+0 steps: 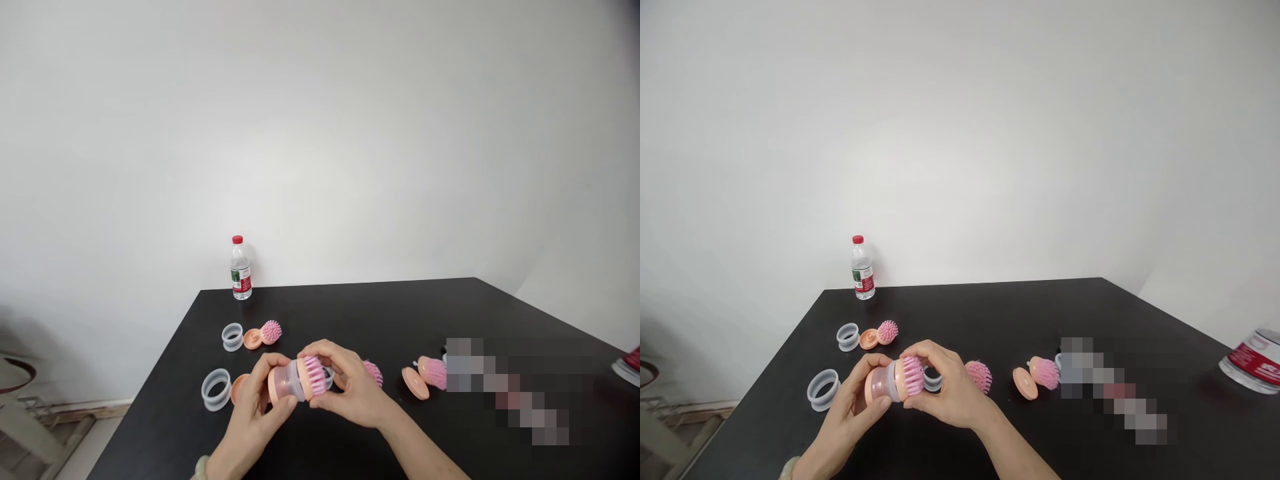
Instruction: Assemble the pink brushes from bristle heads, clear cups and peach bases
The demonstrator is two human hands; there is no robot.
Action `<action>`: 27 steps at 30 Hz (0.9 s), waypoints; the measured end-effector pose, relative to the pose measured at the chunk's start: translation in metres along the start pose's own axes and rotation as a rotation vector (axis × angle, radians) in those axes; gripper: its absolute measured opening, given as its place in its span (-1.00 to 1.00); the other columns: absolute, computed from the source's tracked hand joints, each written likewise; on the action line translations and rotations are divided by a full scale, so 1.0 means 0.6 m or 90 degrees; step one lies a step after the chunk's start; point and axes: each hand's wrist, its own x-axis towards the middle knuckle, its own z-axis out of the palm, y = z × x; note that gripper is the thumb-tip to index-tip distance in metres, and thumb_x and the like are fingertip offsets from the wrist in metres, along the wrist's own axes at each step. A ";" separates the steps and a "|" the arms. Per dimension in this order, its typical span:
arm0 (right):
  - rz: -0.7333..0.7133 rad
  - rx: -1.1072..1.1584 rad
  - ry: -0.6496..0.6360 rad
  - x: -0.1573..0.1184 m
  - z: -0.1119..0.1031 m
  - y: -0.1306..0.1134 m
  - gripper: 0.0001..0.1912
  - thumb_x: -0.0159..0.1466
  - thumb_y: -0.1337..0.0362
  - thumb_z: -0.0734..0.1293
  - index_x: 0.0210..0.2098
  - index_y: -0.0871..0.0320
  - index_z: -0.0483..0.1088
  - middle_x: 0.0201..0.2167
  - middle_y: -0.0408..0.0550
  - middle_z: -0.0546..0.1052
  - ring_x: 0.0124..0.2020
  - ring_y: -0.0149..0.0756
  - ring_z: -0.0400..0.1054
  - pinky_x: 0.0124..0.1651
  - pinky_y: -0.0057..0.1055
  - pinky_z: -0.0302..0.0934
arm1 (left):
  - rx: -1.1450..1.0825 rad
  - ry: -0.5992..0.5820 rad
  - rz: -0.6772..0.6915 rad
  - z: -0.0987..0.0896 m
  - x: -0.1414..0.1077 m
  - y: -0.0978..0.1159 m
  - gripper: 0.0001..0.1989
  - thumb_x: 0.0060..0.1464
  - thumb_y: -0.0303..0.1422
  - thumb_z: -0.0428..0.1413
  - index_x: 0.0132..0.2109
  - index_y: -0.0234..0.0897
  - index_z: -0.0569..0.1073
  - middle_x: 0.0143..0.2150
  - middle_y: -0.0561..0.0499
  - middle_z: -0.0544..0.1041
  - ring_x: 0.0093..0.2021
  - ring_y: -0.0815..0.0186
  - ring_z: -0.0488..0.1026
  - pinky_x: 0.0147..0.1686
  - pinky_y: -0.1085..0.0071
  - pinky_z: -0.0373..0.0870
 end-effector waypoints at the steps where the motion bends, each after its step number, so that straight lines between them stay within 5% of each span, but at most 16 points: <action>1: 0.000 0.002 0.001 0.000 0.000 0.001 -0.43 0.05 0.29 0.59 0.02 0.01 0.41 -0.08 -0.07 0.51 -0.11 -0.21 0.44 -0.03 -0.32 0.33 | 0.013 -0.003 0.007 -0.001 0.000 -0.002 -0.63 0.09 -0.11 0.23 -0.01 -0.14 0.43 -0.16 0.01 0.44 -0.25 0.26 0.35 -0.25 0.41 0.35; 14: -0.068 -0.022 -0.007 0.004 0.006 -0.005 -0.51 0.10 0.26 0.56 0.00 0.03 0.42 -0.10 -0.09 0.51 -0.13 -0.24 0.42 -0.07 -0.35 0.28 | 0.043 0.002 -0.005 0.003 0.001 0.005 -0.70 0.09 -0.15 0.21 -0.10 -0.20 0.45 -0.26 0.04 0.43 -0.33 0.33 0.32 -0.33 0.45 0.31; 27: -0.128 -0.014 -0.017 0.005 0.005 -0.011 -0.56 0.12 0.24 0.56 -0.03 0.04 0.44 -0.08 -0.06 0.56 -0.11 -0.25 0.46 -0.07 -0.36 0.32 | 0.035 0.013 -0.003 0.000 0.008 -0.029 -0.71 -0.01 -0.17 0.25 -0.23 -0.25 0.45 -0.44 0.13 0.34 -0.48 0.43 0.17 -0.49 0.51 0.13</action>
